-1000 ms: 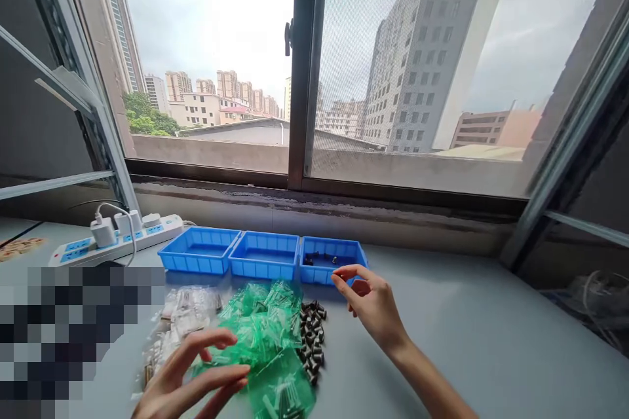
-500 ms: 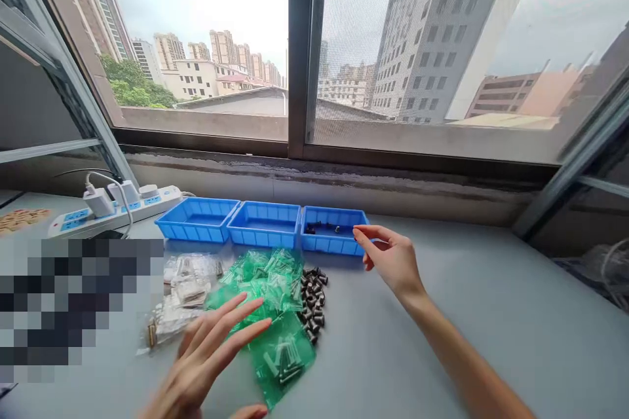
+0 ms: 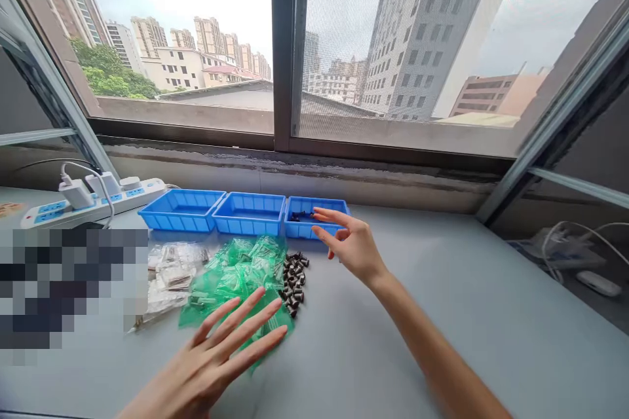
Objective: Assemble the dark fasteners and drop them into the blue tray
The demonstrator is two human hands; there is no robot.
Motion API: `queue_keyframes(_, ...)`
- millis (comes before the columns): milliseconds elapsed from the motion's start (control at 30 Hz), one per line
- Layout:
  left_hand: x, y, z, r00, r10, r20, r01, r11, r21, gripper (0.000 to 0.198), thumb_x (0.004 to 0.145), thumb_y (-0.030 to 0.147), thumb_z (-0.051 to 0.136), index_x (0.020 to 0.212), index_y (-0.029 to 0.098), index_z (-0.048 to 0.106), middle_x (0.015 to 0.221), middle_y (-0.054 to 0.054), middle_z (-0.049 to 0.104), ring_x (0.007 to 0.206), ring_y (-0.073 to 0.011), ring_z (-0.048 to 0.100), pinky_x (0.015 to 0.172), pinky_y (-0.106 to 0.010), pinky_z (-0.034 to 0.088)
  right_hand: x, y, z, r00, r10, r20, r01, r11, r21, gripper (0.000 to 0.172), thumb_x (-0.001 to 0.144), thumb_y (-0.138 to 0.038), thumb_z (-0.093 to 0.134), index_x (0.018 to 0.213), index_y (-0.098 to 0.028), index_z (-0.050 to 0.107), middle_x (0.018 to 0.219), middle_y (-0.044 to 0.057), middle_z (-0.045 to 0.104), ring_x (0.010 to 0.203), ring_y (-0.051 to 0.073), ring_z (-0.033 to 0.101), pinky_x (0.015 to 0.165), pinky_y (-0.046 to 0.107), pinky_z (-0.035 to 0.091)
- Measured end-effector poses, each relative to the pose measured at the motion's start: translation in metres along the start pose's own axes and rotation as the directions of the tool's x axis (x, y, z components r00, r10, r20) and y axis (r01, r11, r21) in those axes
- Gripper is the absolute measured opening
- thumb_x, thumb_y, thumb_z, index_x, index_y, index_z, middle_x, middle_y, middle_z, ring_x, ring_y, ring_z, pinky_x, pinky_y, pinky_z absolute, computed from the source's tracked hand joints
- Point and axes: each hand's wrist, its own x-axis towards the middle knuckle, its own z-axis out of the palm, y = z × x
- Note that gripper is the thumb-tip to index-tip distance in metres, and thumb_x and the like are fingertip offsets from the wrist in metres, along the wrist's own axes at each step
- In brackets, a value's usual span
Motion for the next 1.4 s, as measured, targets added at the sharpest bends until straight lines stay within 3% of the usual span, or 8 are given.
queue_keyframes(133,0.006,0.001,0.001,0.995,0.100,0.015,-0.099,0.995,-0.027,0.074,0.081,0.040,0.063,0.144,0.032,0.025,0.146,0.001,0.035,0.133,-0.0242,0.038,0.110,-0.040,0.033,-0.015,-0.010,0.007,0.931,-0.159,0.328,0.231,0.954,-0.192,0.033,0.070,-0.043,0.072,0.099,-0.026,0.072,0.114,0.007,0.067,0.091,0.024,0.066,0.078,0.038,0.054)
queue_keyframes(233,0.008,-0.002,0.005,0.988,0.152,0.021,-0.152,0.988,0.004,0.062,0.084,0.018,0.056,0.140,0.033,0.035,0.141,0.003,0.043,0.130,-0.0198,0.042,0.109,-0.036,0.035,-0.026,-0.014,0.015,0.848,-0.110,0.519,0.303,0.904,-0.303,0.064,0.062,-0.042,0.079,0.121,-0.026,0.062,0.138,0.010,0.050,0.129,0.033,0.041,0.109,0.055,0.025)
queue_keyframes(333,0.008,-0.006,0.010,0.981,0.192,0.024,-0.193,0.979,0.065,0.055,0.084,0.009,0.053,0.133,0.032,0.046,0.135,0.004,0.051,0.127,-0.0178,0.046,0.107,-0.032,0.038,-0.030,-0.015,0.021,0.795,0.022,0.607,0.255,0.895,-0.367,0.072,0.066,-0.042,0.076,0.132,-0.024,0.052,0.146,0.011,0.039,0.136,0.034,0.029,0.111,0.061,0.008)
queue_keyframes(467,0.005,-0.013,0.016,0.991,0.122,0.045,-0.126,0.987,0.102,0.054,0.083,0.016,0.057,0.133,0.032,0.046,0.134,0.003,0.052,0.126,-0.0208,0.048,0.106,-0.034,0.039,-0.028,-0.016,0.021,0.792,0.079,0.606,0.201,0.902,-0.381,0.069,0.070,-0.039,0.074,0.133,-0.023,0.050,0.146,0.011,0.040,0.134,0.031,0.034,0.110,0.052,0.025)
queue_keyframes(700,-0.005,-0.016,0.020,0.996,-0.033,-0.089,0.036,0.999,0.032,0.077,0.076,0.060,0.061,0.141,0.027,0.037,0.139,-0.004,0.048,0.128,-0.0290,0.045,0.103,-0.041,0.042,-0.024,-0.011,0.022,0.818,-0.070,0.571,0.351,0.848,-0.398,0.036,0.082,-0.023,0.062,0.118,-0.019,0.060,0.127,0.009,0.058,0.113,0.026,0.053,0.097,0.040,0.042)
queue_keyframes(800,-0.009,-0.014,0.018,0.971,-0.153,-0.185,0.163,0.986,0.038,0.074,0.078,0.057,0.061,0.142,0.030,0.034,0.142,-0.005,0.044,0.130,-0.0309,0.041,0.101,-0.043,0.042,-0.024,-0.006,0.024,0.829,-0.127,0.545,0.383,0.838,-0.389,0.032,0.081,-0.023,0.063,0.113,-0.018,0.061,0.122,0.010,0.059,0.109,0.026,0.055,0.094,0.039,0.044)
queue_keyframes(1000,-0.012,-0.016,0.029,0.849,-0.372,-0.375,0.419,0.907,0.047,0.067,0.088,0.037,0.052,0.146,0.035,0.019,0.150,-0.005,0.030,0.135,-0.0316,0.033,0.100,-0.046,0.042,-0.024,-0.002,0.027,0.874,-0.104,0.475,0.290,0.896,-0.337,0.040,0.078,-0.022,0.066,0.117,-0.023,0.057,0.119,0.006,0.058,0.105,0.022,0.058,0.091,0.034,0.047)
queue_keyframes(1400,-0.015,-0.017,0.039,0.814,-0.418,-0.404,0.462,0.887,0.012,0.079,0.086,0.039,0.052,0.148,0.033,0.004,0.148,-0.007,0.033,0.134,-0.0332,0.033,0.101,-0.050,0.039,-0.023,0.002,0.028,0.879,-0.101,0.467,0.238,0.940,-0.243,0.043,0.077,-0.016,0.068,0.117,-0.025,0.056,0.118,0.003,0.058,0.106,0.020,0.057,0.092,0.031,0.045)
